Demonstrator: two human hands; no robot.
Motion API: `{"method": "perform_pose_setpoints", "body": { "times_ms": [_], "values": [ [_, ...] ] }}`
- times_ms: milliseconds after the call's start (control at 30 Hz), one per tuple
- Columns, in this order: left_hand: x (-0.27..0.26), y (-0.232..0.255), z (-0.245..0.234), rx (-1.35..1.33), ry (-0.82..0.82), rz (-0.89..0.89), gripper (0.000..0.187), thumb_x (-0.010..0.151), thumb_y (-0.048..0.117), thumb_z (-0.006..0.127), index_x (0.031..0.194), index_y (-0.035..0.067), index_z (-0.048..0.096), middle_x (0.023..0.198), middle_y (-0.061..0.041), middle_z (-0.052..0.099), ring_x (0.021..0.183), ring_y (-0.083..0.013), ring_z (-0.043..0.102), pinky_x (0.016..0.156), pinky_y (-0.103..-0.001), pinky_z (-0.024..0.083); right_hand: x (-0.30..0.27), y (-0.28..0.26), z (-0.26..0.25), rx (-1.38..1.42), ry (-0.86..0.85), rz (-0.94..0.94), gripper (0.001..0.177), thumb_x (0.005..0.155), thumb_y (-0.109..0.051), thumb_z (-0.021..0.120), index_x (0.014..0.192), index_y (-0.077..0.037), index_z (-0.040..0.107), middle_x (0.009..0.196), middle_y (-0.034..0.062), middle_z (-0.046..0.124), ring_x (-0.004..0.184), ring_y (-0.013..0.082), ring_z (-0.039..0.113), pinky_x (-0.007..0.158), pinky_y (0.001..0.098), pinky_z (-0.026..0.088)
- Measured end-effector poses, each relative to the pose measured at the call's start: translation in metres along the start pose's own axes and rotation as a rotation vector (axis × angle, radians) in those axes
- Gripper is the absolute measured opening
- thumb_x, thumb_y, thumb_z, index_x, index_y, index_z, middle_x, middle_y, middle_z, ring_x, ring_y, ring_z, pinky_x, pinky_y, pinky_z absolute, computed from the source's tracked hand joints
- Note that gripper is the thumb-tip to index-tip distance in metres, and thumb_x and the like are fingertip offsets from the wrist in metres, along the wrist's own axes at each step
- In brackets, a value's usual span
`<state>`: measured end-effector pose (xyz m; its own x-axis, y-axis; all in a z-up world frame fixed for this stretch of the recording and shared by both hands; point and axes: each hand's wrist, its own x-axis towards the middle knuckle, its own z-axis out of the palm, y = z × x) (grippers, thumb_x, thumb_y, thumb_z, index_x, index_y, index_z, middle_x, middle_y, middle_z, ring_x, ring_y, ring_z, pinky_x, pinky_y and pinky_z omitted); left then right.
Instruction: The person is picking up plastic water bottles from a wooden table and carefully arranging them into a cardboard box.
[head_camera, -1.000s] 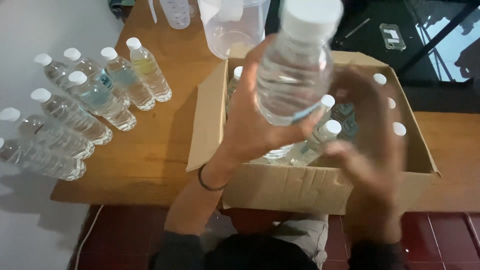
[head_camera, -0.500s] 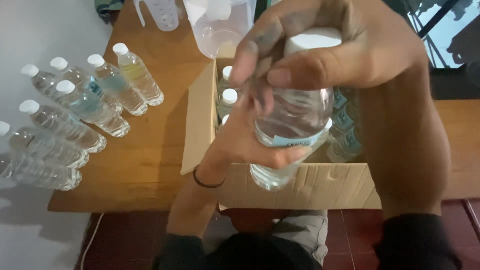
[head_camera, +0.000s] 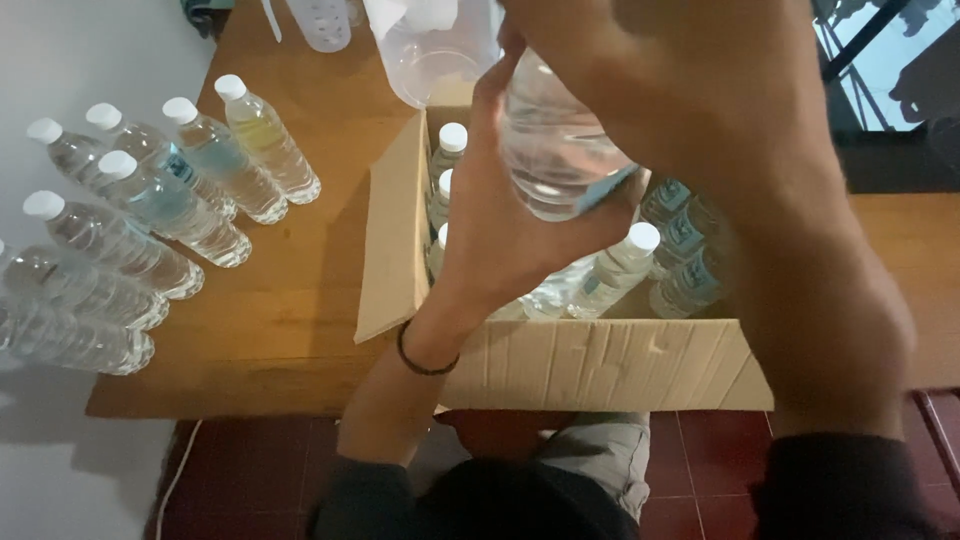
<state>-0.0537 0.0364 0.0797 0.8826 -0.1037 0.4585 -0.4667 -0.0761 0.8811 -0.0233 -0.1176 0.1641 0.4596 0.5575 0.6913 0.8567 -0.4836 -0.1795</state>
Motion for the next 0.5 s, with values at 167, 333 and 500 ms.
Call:
{"method": "perform_pose_setpoints", "body": {
  "times_ms": [167,333,500],
  "values": [
    [0.001,-0.002,0.005,0.023,0.084,-0.012,0.119,0.077,0.046,0.095,0.175,0.028,0.029,0.138,-0.003,0.091,0.123,-0.0240,0.094,0.100,-0.039,0.075,-0.020,0.022,0.018,-0.045,0.067,-0.030,0.041,0.132,-0.016,0.041,0.147,0.006,0.072,0.140,0.0281,0.079,0.128,0.0430,0.080,0.107,0.0497,0.061],
    [0.006,0.011,-0.002,-0.108,0.049,0.126,0.084,0.088,0.068,0.082,0.151,0.020,0.052,0.129,-0.001,0.088,0.121,-0.0197,0.094,0.109,-0.035,0.077,-0.044,0.040,0.030,-0.100,0.129,-0.043,0.048,0.134,-0.027,0.032,0.154,0.002,0.064,0.145,0.0302,0.073,0.129,0.0484,0.073,0.109,0.0549,0.054],
    [0.026,-0.011,-0.002,-0.130,0.136,0.121,0.087,0.089,0.070,0.075,0.154,0.015,0.053,0.138,-0.004,0.081,0.128,-0.0162,0.076,0.114,-0.038,0.066,-0.055,0.047,0.036,-0.146,0.195,-0.078,0.056,0.137,-0.038,0.023,0.162,-0.002,0.057,0.151,0.0322,0.067,0.130,0.0537,0.066,0.111,0.0599,0.047]
  ]
}}
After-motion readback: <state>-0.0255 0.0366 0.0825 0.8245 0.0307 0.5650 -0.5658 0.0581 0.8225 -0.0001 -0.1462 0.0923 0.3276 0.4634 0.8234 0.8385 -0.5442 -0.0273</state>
